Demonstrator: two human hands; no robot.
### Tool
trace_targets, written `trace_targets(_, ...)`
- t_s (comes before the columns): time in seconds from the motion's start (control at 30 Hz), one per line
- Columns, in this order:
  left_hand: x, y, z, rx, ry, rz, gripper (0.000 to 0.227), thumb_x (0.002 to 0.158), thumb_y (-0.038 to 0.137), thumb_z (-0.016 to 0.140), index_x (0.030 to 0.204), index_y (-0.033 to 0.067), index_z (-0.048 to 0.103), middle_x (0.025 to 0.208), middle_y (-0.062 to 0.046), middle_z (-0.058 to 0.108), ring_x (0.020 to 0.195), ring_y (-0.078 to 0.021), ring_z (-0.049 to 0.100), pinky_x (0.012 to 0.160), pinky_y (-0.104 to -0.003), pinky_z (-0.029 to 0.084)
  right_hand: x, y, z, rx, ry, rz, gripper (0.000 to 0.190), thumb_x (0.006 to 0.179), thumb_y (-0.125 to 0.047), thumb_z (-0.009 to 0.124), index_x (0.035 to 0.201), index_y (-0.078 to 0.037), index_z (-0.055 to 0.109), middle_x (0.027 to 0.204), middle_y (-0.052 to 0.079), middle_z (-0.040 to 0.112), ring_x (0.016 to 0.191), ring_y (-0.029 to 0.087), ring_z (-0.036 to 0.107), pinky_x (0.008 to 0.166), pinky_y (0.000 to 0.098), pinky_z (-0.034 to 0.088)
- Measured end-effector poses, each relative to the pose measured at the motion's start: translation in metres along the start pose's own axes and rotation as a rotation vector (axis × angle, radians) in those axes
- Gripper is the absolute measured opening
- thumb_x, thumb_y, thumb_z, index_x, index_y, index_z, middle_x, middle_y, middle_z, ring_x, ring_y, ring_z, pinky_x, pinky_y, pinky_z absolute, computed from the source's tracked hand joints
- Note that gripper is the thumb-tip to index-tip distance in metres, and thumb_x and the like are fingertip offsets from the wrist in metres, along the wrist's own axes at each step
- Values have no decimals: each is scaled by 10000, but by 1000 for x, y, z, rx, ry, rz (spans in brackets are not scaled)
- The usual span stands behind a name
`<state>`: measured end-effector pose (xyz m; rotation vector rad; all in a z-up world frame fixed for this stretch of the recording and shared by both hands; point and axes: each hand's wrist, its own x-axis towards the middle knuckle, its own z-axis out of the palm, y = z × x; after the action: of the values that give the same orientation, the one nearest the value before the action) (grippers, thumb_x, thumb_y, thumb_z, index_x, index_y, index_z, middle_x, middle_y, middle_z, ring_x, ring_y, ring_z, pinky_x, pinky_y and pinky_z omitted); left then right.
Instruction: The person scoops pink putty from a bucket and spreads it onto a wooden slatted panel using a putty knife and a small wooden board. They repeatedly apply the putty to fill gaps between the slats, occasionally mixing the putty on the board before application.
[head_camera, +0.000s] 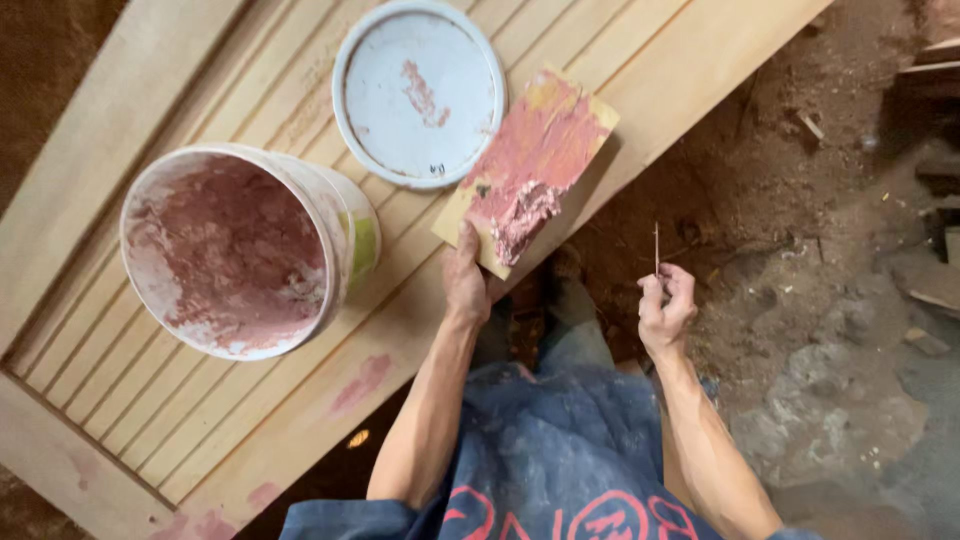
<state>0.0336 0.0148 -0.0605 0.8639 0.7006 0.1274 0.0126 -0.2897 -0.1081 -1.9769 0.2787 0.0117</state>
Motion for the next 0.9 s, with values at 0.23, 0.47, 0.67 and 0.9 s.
trace_targets(0.23,-10,9,-24,-83,-8,-20,644,1008,450,590,1398,-60,534,1280,-177,679,1099,-241,678,961,-394,559,35,-56,70,377,-445,17,343,1117,-302,477,1024,6,596,866,89,702,683,113,638,629,257,525)
trace_targets(0.47,-22,32,-41,-116,-93,11,632,1061,424,563,1371,-127,568,1263,-193,689,1082,-250,690,970,-413,561,48,27,93,-36,-291,-174,398,1096,-316,438,894,-21,611,632,84,600,517,137,557,497,309,421)
trace_targets(0.67,-16,43,-40,-184,-109,-31,577,1005,372,574,1383,-61,529,1352,-129,658,1197,-220,677,1045,-387,539,11,67,50,-315,-273,116,373,1053,-287,462,903,-32,688,640,57,623,501,118,588,490,261,449)
trace_targets(0.9,-23,31,-50,-144,-108,-37,590,1024,397,568,1382,-71,537,1313,-163,661,1141,-237,671,1011,-397,532,2,7,62,41,-163,-46,530,1089,-466,505,854,-6,623,616,55,599,500,92,542,437,266,406)
